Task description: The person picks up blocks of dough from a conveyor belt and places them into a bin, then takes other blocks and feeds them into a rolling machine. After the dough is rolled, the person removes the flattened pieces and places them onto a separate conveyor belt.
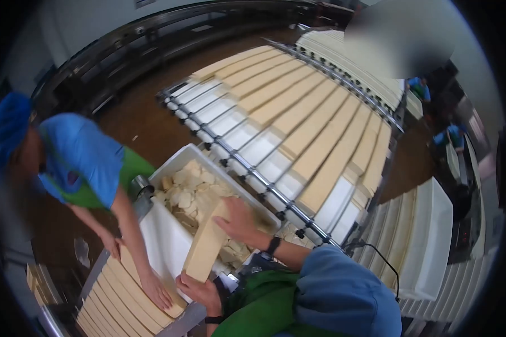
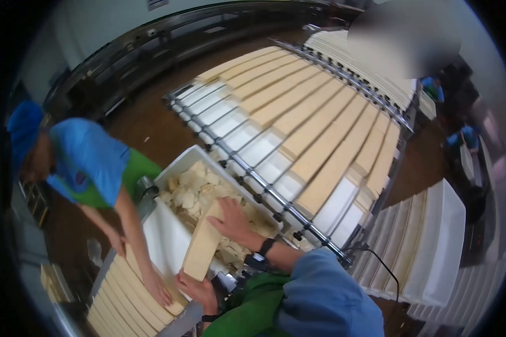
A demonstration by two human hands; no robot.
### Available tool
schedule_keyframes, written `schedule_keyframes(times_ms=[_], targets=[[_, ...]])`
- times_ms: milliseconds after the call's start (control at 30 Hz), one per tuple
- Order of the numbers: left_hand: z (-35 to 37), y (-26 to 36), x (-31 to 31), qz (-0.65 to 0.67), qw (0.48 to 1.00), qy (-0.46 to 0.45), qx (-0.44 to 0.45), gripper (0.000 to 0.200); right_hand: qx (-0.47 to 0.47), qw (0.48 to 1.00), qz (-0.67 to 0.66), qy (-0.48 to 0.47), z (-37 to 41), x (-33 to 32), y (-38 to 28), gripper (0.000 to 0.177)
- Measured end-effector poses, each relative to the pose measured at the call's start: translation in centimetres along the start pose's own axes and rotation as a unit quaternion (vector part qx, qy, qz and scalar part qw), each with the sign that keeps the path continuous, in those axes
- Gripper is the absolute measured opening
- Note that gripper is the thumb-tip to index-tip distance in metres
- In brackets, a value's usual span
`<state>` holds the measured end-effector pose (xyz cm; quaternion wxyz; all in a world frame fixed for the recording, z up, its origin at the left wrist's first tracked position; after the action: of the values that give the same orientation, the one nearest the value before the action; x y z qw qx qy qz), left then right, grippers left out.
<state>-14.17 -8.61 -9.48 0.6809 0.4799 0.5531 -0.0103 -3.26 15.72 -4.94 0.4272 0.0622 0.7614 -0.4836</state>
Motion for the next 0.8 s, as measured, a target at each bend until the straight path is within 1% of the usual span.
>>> schedule_keyframes(times_ms=[67,133,200,233,333,433,533,600,633,733,800], targets=[[-0.5,5.1,1.0,0.031,0.995,-0.033,0.084,0.068,0.014,0.995,0.021,0.094,3.0,-7.0,2.3,0.054],[-0.8,9.7,2.7,0.044,0.984,-0.069,0.159,0.068,0.024,0.98,0.014,0.196,6.0,-12.7,5.8,0.048],[-0.3,15.1,4.1,0.015,0.966,-0.142,0.218,0.072,0.063,0.955,0.018,0.289,9.4,-17.5,9.7,0.043],[0.3,17.8,4.5,0.0,0.953,-0.176,0.246,0.074,0.085,0.947,0.009,0.309,10.8,-19.7,11.6,0.04],[2.7,24.0,5.8,0.039,0.901,-0.314,0.297,0.076,0.148,0.921,0.008,0.36,14.7,-24.3,17.6,0.031],[5.4,27.3,7.4,0.069,0.834,-0.445,0.32,0.075,0.179,0.918,0.02,0.353,16.5,-26.9,22.8,0.03],[7.1,28.7,9.3,0.118,0.772,-0.554,0.29,0.074,0.236,0.936,0.111,0.235,16.2,-27.8,25.9,0.041],[7.0,29.1,10.5,0.123,0.77,-0.557,0.286,0.073,0.287,0.929,0.203,0.111,14.7,-27.8,26.8,0.049],[7.0,29.2,11.2,0.125,0.77,-0.558,0.283,0.073,0.31,0.917,0.247,0.047,14.0,-27.7,27.0,0.053],[6.1,29.4,12.7,0.129,0.788,-0.524,0.298,0.072,0.326,0.9,0.289,0.024,13.2,-27.3,27.9,0.057],[5.9,29.3,13.1,0.123,0.796,-0.528,0.268,0.072,0.339,0.897,0.285,0.009,13.2,-27.5,27.9,0.053]])
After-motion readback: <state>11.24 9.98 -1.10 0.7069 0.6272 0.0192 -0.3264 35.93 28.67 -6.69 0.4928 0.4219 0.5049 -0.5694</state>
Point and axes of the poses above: each hand's wrist, its own z-axis away from the middle knuckle, its own x-axis out of the palm, y = z × x, the point moved 5 cm from there along -z, towards the middle knuckle, and after that the axes turned 14 degrees about -y, right-handed, at the moved point
